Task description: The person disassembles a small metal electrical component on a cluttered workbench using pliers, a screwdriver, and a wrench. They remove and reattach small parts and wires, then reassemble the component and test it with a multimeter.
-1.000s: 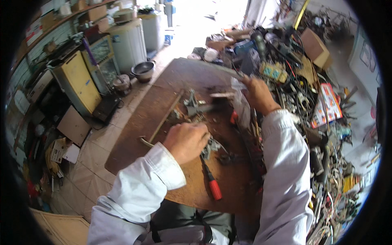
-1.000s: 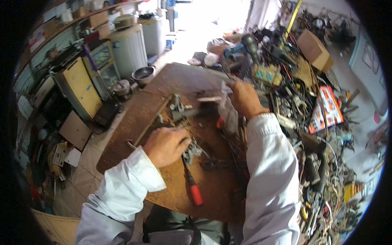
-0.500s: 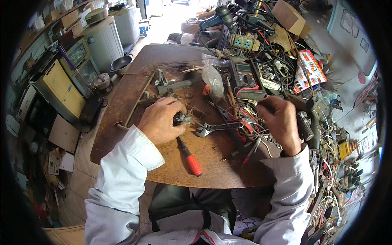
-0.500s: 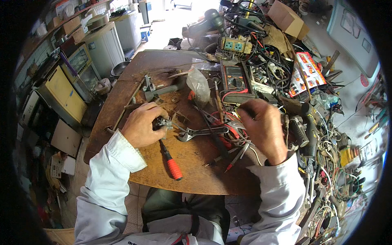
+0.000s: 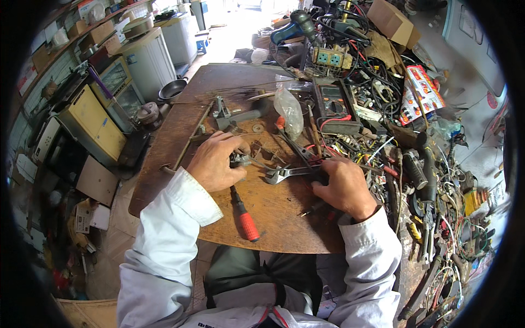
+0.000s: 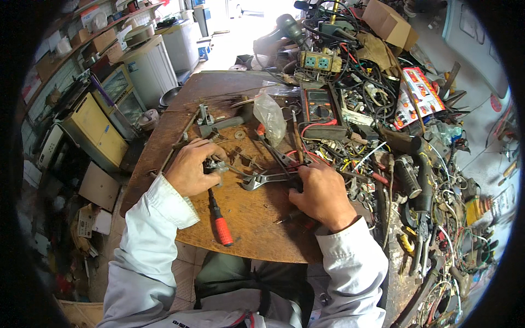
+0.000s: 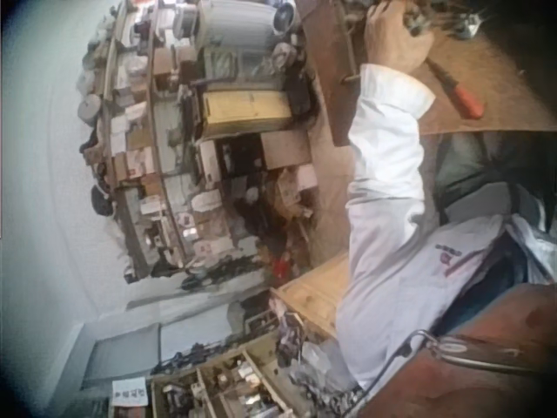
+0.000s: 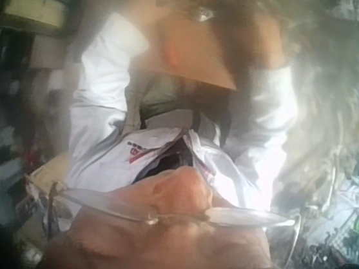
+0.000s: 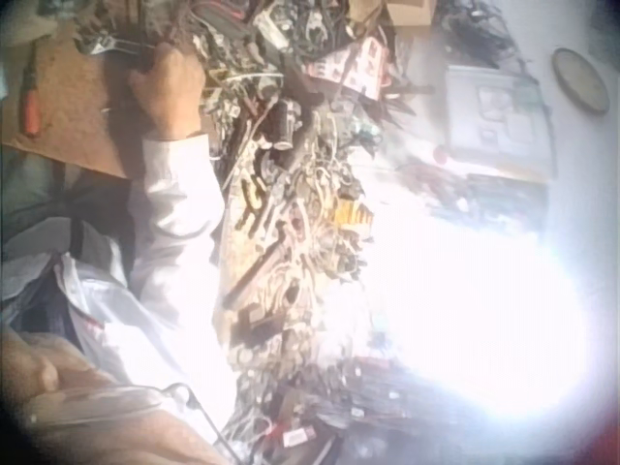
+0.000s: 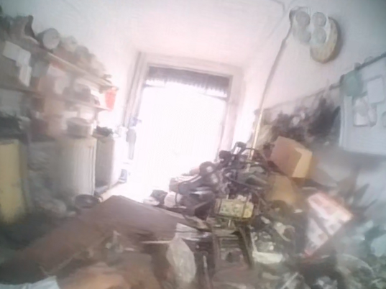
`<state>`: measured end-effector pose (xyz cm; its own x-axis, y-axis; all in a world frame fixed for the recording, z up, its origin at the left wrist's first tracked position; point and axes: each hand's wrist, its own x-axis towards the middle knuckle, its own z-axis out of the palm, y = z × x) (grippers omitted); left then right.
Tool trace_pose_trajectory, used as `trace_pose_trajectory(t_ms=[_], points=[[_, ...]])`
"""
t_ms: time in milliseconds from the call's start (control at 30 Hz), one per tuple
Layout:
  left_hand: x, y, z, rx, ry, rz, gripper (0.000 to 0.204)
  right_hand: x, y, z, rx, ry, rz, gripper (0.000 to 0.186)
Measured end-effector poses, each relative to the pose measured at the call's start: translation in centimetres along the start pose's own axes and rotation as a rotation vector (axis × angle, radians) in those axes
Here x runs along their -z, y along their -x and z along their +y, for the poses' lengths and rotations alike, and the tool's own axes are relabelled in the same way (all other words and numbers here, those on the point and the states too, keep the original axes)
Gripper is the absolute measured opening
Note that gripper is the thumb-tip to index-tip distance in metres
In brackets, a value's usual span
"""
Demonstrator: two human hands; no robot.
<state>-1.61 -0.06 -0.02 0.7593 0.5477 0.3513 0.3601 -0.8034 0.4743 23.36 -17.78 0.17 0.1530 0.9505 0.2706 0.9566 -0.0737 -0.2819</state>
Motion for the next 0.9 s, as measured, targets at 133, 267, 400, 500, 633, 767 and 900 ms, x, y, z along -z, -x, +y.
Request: trace_pose_trajectory(t_ms=[133,267,400,500,633,767,900], points=[[0.7,0.0,-0.2,0.029,0.112,-0.024,0.029,0.1,0.2,1.0,-0.115,-0.228,0.033,0.026],[0.8,-0.1,-1.1,0.203,0.404,-0.052,0.024,0.3,0.7,1.3,-0.239,-0.437,0.252,0.021],[1.5,-0.2,-2.4,0.253,0.520,-0.053,0.022,0.6,0.8,2.3,-0.263,-0.459,0.299,0.020],[1.4,0.1,-2.4,0.241,0.798,-0.031,0.021,0.9,0.8,2.1,-0.193,-0.307,0.348,0.018],[0.7,0.0,-2.3,0.148,0.966,0.046,0.019,-0.2,0.8,3.0,-0.145,0.024,0.373,0.020],[0.6,-0.4,-1.7,0.031,1.113,0.068,0.019,-0.1,0.7,3.2,-0.141,0.159,0.431,0.030],[0.8,-0.6,-1.7,0.007,1.226,0.056,0.020,0.9,-0.1,0.7,-0.011,-0.148,0.477,0.033]])
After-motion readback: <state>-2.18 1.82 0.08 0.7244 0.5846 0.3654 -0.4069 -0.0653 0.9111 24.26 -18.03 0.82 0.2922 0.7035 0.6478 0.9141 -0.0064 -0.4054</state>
